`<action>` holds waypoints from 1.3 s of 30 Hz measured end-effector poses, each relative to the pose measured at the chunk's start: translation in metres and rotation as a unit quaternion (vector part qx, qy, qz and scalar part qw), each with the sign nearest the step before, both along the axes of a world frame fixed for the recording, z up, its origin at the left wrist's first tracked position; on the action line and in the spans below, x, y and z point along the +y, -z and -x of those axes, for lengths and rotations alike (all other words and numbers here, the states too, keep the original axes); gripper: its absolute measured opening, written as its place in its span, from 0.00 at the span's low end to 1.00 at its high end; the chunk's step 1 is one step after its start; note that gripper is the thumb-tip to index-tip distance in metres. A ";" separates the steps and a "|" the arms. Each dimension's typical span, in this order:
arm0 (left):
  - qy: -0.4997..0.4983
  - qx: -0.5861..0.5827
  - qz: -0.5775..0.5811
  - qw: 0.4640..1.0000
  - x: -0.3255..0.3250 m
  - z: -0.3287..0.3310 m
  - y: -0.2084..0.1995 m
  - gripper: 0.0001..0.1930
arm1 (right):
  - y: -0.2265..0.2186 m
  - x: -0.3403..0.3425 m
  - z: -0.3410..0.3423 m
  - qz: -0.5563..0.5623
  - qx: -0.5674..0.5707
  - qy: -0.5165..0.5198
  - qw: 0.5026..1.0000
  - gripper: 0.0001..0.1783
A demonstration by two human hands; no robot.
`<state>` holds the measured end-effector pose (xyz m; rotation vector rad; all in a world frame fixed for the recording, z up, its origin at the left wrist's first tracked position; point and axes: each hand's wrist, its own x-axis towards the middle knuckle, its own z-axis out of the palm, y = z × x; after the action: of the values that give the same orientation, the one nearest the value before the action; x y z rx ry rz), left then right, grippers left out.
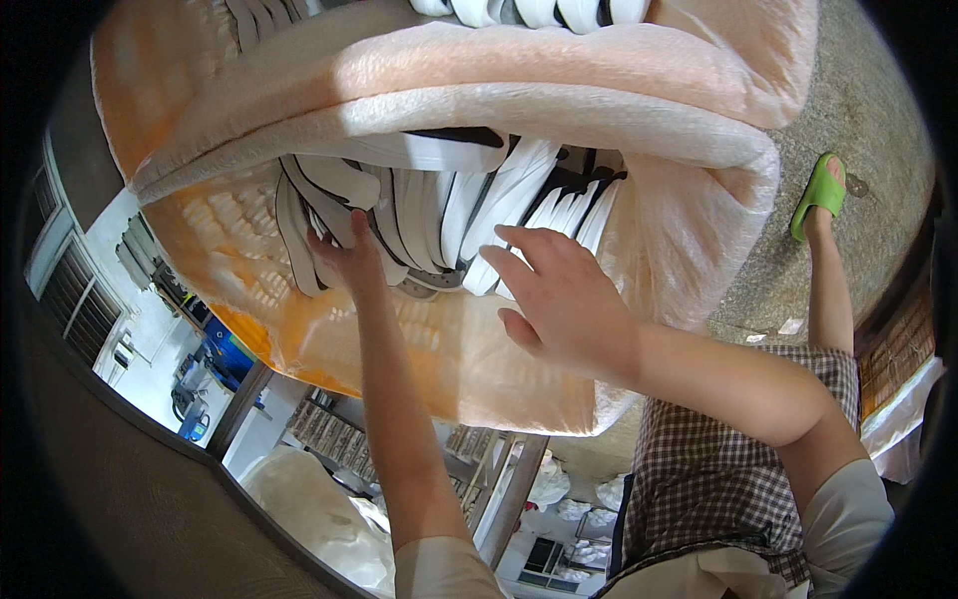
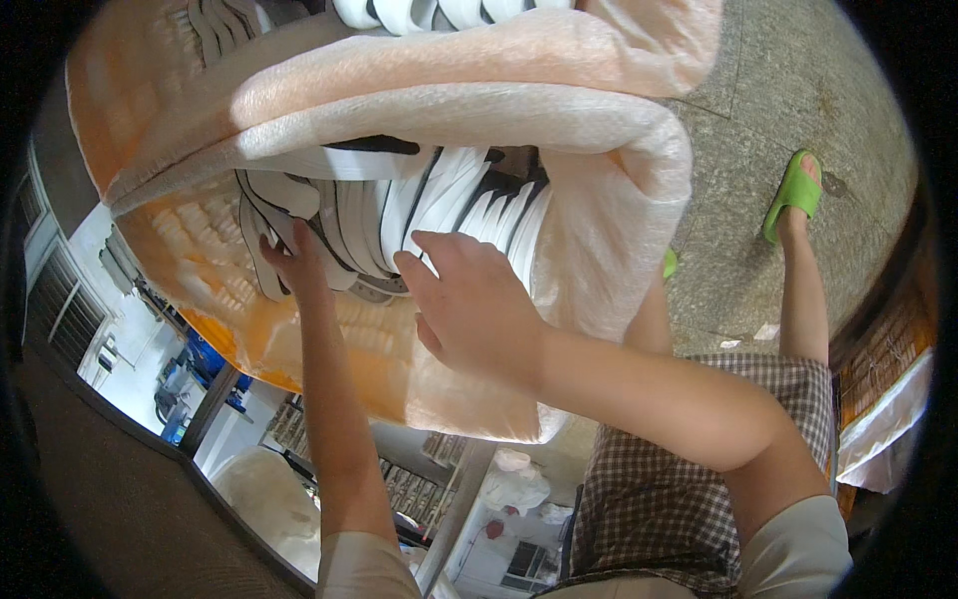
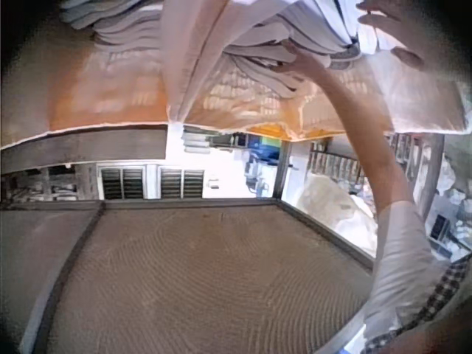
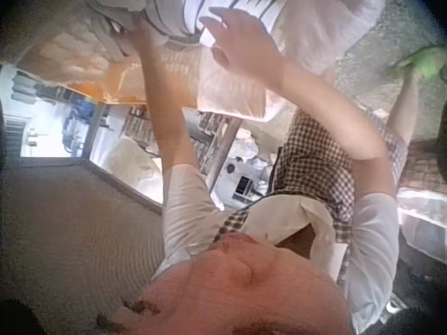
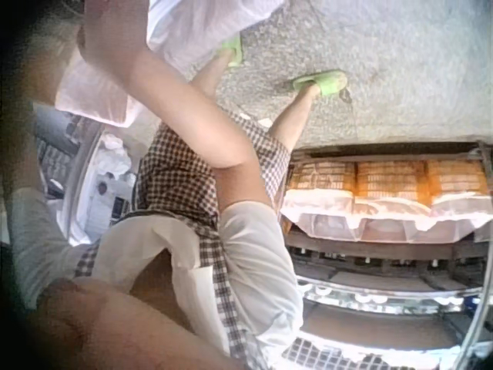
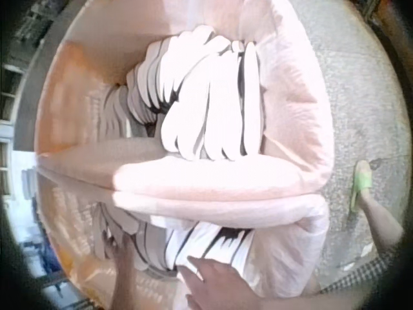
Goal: The person wipes the soles of white slippers with a small cloth, then stacks them into a bin. The person repeats this process for several slippers, handling them one at a time and placing them in a container.
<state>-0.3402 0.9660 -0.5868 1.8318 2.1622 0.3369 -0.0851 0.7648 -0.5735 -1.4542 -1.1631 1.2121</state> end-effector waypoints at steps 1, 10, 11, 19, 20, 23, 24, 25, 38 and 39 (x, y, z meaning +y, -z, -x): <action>0.066 -0.018 0.012 0.998 0.003 0.001 0.000 0.48 | 0.000 0.000 -0.001 0.010 -0.001 -0.015 1.000 0.29; 0.137 0.014 0.024 0.990 0.000 0.045 -0.056 0.49 | 0.003 -0.003 -0.006 0.011 -0.021 -0.066 0.998 0.21; 0.105 0.023 0.009 0.994 -0.003 0.058 -0.072 0.48 | 0.004 -0.003 -0.006 0.011 -0.025 -0.072 0.997 0.20; 0.091 0.237 0.077 0.964 -0.007 0.147 -0.030 0.44 | 0.004 -0.004 -0.006 0.020 -0.031 -0.119 0.992 0.19; 0.048 0.161 0.093 0.981 -0.015 0.142 -0.014 0.43 | 0.003 -0.004 -0.006 0.022 -0.033 -0.123 0.992 0.19; 0.097 0.140 0.060 0.984 -0.071 0.121 -0.002 0.43 | 0.001 -0.004 -0.007 0.010 -0.037 -0.127 0.991 0.19; 0.094 0.062 0.091 0.989 -0.084 0.116 -0.007 0.43 | 0.001 -0.004 -0.007 0.010 -0.036 -0.134 0.990 0.19; 0.084 0.084 0.103 0.988 -0.091 0.111 -0.011 0.43 | 0.001 -0.004 -0.006 0.006 -0.034 -0.129 0.991 0.20; 0.253 0.327 0.313 0.855 -0.011 0.093 -0.043 0.49 | 0.003 -0.003 -0.009 0.019 -0.018 -0.151 0.988 0.17; 0.244 0.385 0.306 0.836 0.007 0.076 -0.043 0.48 | 0.004 -0.003 -0.010 0.022 -0.029 -0.145 0.989 0.17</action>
<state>-0.4167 0.9727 -0.5440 2.1716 1.7108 -1.2489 -0.0756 0.7616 -0.5777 -1.3940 -1.4331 1.4057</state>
